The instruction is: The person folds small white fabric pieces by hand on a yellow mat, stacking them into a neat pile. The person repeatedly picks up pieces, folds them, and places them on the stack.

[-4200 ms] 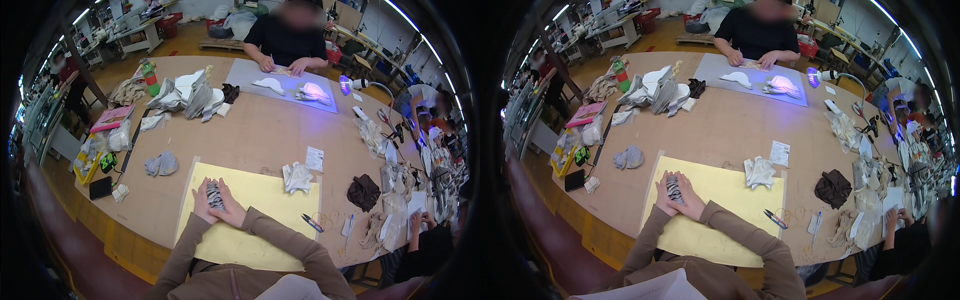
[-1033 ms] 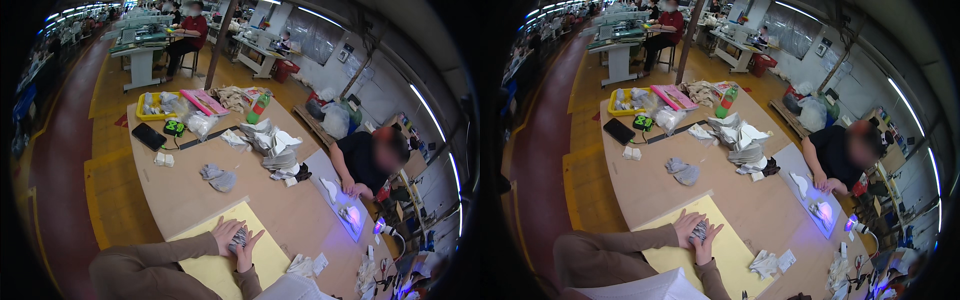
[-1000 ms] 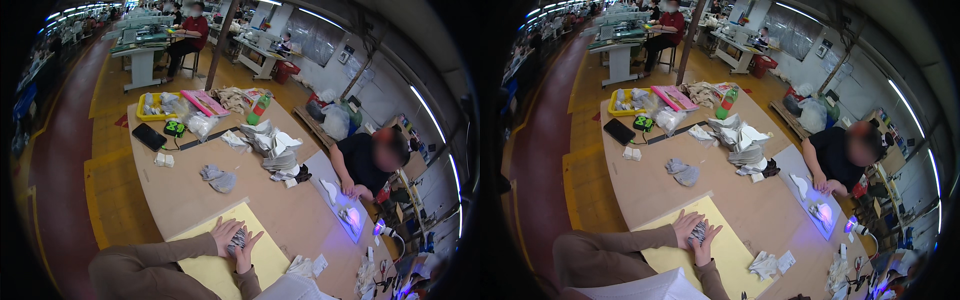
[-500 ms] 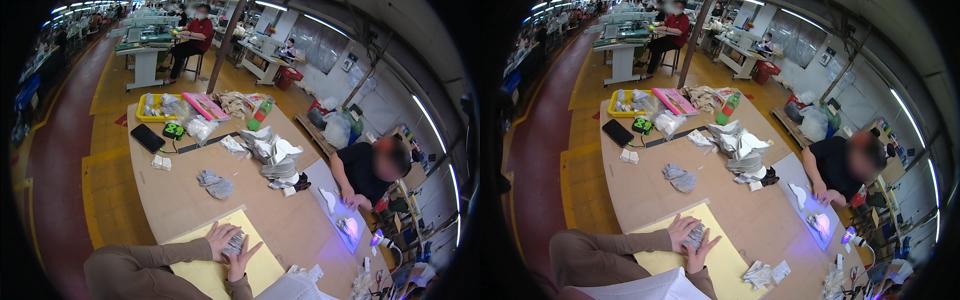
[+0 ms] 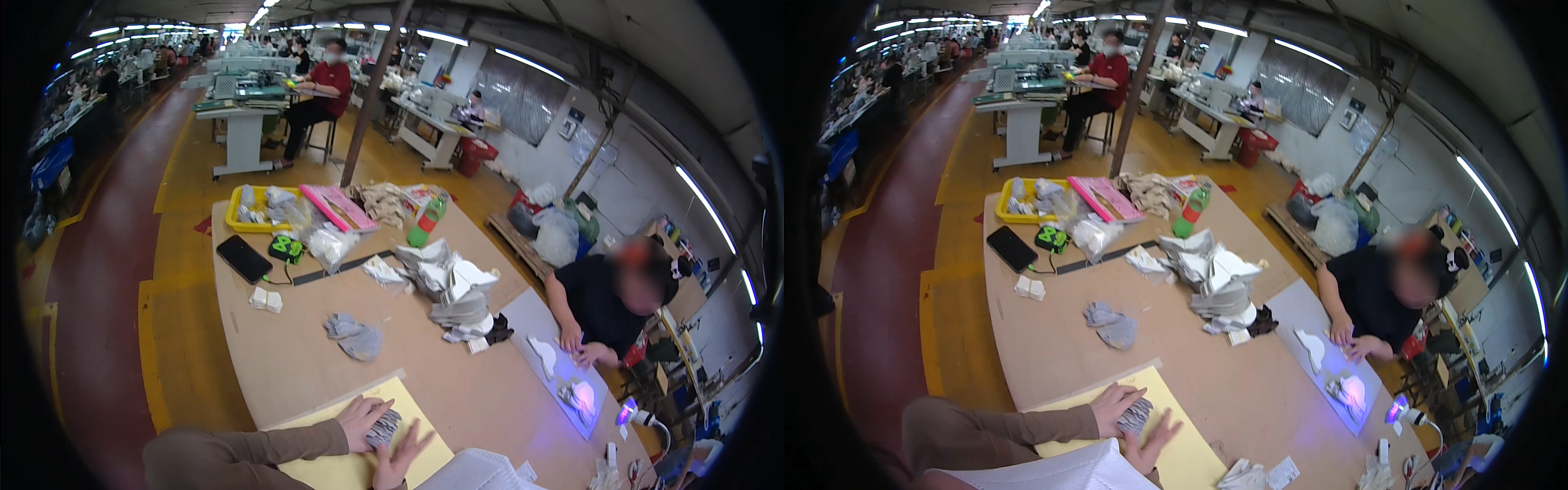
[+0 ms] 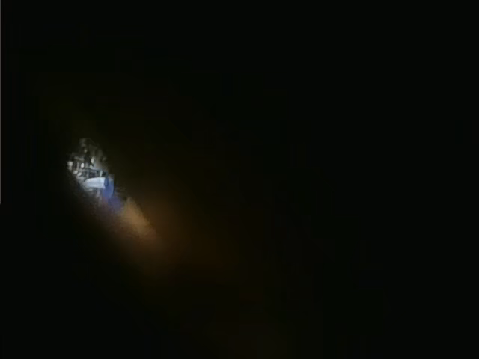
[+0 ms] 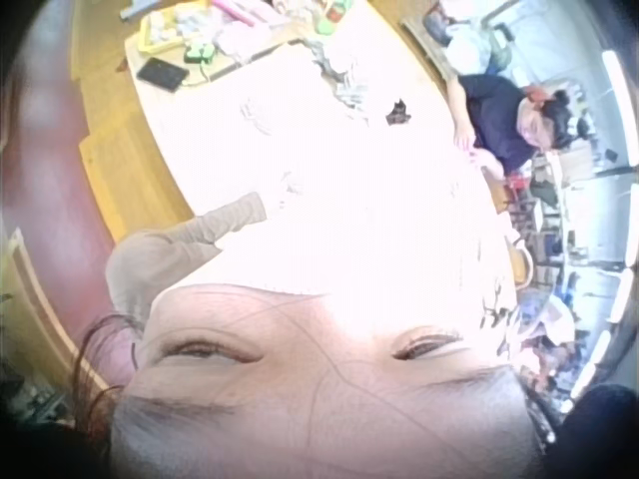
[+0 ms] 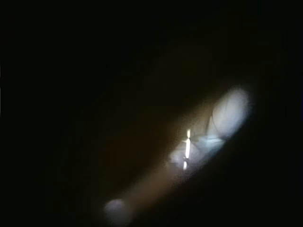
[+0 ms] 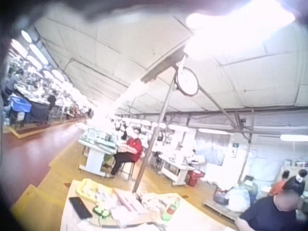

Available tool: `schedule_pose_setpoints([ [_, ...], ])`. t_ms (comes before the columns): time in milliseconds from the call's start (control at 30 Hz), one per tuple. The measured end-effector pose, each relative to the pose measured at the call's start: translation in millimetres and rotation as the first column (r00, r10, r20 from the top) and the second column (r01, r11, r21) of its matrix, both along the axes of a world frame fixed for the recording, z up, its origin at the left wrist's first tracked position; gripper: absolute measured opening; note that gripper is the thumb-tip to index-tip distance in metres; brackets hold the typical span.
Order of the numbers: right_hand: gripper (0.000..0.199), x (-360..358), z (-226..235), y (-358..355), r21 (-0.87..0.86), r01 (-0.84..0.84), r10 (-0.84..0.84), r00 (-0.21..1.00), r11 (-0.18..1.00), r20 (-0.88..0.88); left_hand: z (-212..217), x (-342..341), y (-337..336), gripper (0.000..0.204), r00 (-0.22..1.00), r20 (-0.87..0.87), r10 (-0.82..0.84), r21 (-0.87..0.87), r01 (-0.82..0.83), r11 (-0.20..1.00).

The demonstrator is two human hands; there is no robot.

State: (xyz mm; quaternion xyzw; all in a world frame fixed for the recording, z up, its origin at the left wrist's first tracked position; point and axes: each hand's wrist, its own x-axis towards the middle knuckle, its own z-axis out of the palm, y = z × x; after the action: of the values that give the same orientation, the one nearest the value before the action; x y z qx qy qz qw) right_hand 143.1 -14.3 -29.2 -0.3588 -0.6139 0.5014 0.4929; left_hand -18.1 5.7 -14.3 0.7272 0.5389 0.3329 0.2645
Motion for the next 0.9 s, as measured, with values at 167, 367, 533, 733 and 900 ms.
schedule_pose_setpoints([
  [167, 0.093, -7, 16, -5, -0.040, -0.079, 0.080, 0.996, 0.996, 0.033, -11, 4, -4, 0.133, 0.996, -0.093, 0.005, 0.056, 0.000, 0.998],
  [367, 0.099, 4, 11, 0, 0.110, -0.262, 0.213, 0.918, 0.959, 0.335, -15, 6, -9, 0.121, 0.995, -0.090, 0.052, 0.034, -0.049, 0.998],
  [533, 0.097, -10, 36, -9, -0.122, 0.075, -0.104, 0.963, 0.990, -0.250, 13, 9, -10, 0.107, 0.988, -0.151, 0.018, -0.060, -0.027, 0.998],
  [733, 0.095, -1, 31, 1, 0.082, -0.102, 0.073, 0.949, 0.991, 0.306, -4, 10, -11, 0.101, 0.997, -0.075, -0.007, 0.036, 0.010, 0.999],
  [900, 0.086, 0, 15, 4, 0.004, 0.112, -0.111, 0.986, 0.994, 0.124, -15, 32, -2, 0.085, 0.996, -0.059, -0.062, 0.026, 0.064, 0.998],
])
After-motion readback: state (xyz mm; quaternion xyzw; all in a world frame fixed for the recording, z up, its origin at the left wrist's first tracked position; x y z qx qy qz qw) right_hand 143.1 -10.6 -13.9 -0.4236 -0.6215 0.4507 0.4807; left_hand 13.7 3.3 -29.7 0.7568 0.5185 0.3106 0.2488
